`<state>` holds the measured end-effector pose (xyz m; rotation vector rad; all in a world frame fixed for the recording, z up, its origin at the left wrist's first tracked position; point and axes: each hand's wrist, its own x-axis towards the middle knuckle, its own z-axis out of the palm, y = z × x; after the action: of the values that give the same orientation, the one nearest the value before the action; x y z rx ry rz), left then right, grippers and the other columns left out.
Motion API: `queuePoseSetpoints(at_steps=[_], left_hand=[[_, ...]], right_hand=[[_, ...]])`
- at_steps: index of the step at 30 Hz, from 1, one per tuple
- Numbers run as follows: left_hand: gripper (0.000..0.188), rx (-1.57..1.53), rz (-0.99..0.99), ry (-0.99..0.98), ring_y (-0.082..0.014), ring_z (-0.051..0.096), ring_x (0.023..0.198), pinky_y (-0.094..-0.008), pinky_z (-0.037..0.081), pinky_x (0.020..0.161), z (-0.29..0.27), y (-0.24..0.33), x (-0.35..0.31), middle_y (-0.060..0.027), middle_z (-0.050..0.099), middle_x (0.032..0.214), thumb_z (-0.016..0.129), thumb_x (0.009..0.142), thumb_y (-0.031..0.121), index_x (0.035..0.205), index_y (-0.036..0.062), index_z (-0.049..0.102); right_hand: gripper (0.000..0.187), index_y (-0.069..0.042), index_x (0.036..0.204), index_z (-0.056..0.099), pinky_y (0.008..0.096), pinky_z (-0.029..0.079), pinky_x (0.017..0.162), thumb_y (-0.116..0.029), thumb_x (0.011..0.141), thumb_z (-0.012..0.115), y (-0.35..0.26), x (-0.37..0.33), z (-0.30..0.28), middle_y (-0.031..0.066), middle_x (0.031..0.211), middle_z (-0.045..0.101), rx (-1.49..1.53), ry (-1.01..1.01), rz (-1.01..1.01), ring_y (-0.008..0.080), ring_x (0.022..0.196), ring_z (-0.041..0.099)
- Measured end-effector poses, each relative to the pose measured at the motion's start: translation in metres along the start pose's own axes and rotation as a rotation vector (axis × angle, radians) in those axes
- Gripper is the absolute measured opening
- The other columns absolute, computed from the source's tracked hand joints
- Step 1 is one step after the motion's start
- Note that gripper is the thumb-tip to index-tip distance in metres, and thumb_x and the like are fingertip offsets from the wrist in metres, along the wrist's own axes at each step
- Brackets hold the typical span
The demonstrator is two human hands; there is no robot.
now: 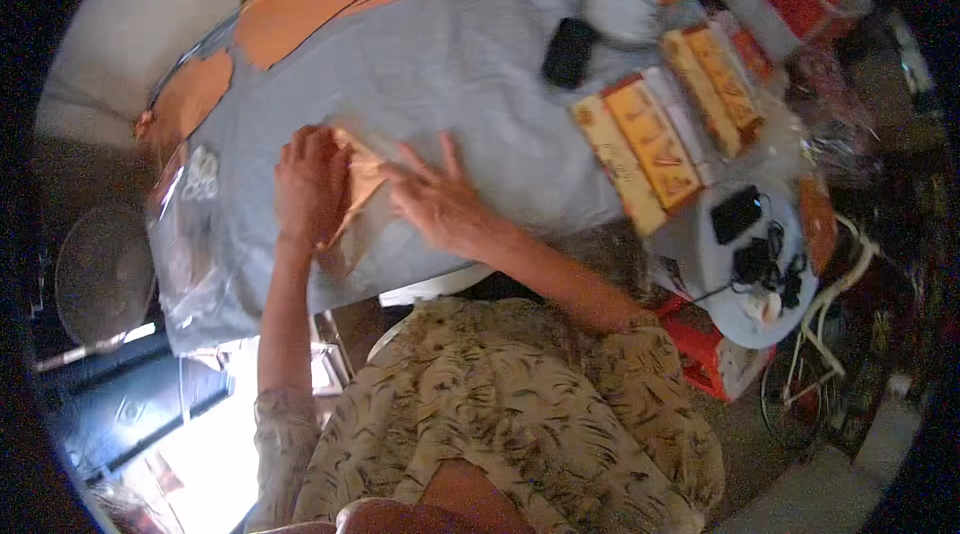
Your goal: The recorder is preparing decorative foil items, inserting them into plastic sleeves with cardboard backings, and organizing materials on a workspace.
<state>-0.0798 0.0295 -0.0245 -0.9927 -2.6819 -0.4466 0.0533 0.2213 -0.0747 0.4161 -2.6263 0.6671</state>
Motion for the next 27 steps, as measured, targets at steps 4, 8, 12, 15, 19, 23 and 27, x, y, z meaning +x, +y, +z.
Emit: queuePoseSetpoints(at_steps=[4,8,12,15,19,23,27], left_hand=[[0.033,0.247,0.079,-0.024,-0.0386,0.059,0.106,-0.0512,0.048,0.090,0.006,-0.041,-0.013,-0.0132,0.063,0.118,0.066,0.097,0.034,0.120,0.0116,0.063],[0.052,-0.007,-0.183,-0.157,-0.0378,0.066,0.103,-0.0487,0.053,0.086,-0.007,-0.052,-0.002,-0.0196,0.069,0.107,0.075,0.090,0.043,0.121,0.0034,0.063],[0.053,-0.276,-0.525,-0.152,-0.0284,0.071,0.078,-0.0421,0.056,0.068,-0.023,-0.044,0.000,-0.0170,0.076,0.092,0.082,0.087,0.046,0.106,-0.0013,0.068],[0.054,-0.654,-0.672,-0.309,-0.0108,0.068,0.072,-0.0287,0.053,0.063,-0.018,-0.077,-0.029,-0.0022,0.072,0.077,0.081,0.090,0.045,0.119,0.0007,0.068],[0.034,-1.509,-0.925,0.043,-0.0137,0.072,0.085,-0.0279,0.057,0.068,-0.016,-0.070,-0.070,-0.0042,0.074,0.106,0.067,0.104,0.030,0.124,0.0033,0.065],[0.040,-2.070,-0.742,0.254,-0.0217,0.067,0.119,-0.0377,0.056,0.103,-0.004,-0.040,-0.071,-0.0101,0.068,0.129,0.060,0.107,0.026,0.139,0.0019,0.055],[0.035,-2.310,-0.666,0.422,-0.0237,0.062,0.125,-0.0414,0.050,0.110,-0.005,0.004,-0.075,-0.0085,0.065,0.134,0.057,0.108,0.022,0.139,0.0037,0.055]], right_hand=[[0.012,-0.006,0.102,0.062,0.0560,0.045,0.100,-0.007,0.093,0.068,0.049,0.001,-0.045,0.0153,0.116,0.067,0.022,0.382,0.192,0.0391,0.117,0.061],[0.011,-0.005,0.093,0.068,0.0511,0.049,0.076,-0.015,0.096,0.064,0.178,0.003,-0.148,0.0168,0.089,0.068,-0.721,0.473,0.261,0.0393,0.086,0.064],[0.019,-0.003,0.092,0.067,0.0525,0.049,0.077,-0.020,0.099,0.062,0.263,-0.008,-0.197,0.0176,0.094,0.070,-0.922,0.201,0.387,0.0382,0.091,0.067],[0.020,-0.001,0.109,0.071,0.0475,0.053,0.087,-0.015,0.100,0.060,0.229,0.006,-0.178,0.0209,0.108,0.072,-0.751,0.405,0.277,0.0384,0.104,0.068],[0.035,0.002,0.134,0.064,0.0353,0.051,0.103,-0.019,0.106,0.060,0.100,0.015,-0.122,0.0178,0.130,0.070,0.174,0.339,0.471,0.0266,0.119,0.067],[0.053,0.007,0.146,0.050,0.0363,0.051,0.106,-0.025,0.105,0.064,0.019,0.005,-0.060,0.0175,0.139,0.063,0.867,0.312,0.538,0.0242,0.123,0.064],[0.055,0.004,0.146,0.051,0.0339,0.050,0.105,-0.028,0.104,0.066,-0.011,0.032,-0.029,0.0155,0.140,0.061,1.407,0.216,0.792,0.0217,0.121,0.064]])
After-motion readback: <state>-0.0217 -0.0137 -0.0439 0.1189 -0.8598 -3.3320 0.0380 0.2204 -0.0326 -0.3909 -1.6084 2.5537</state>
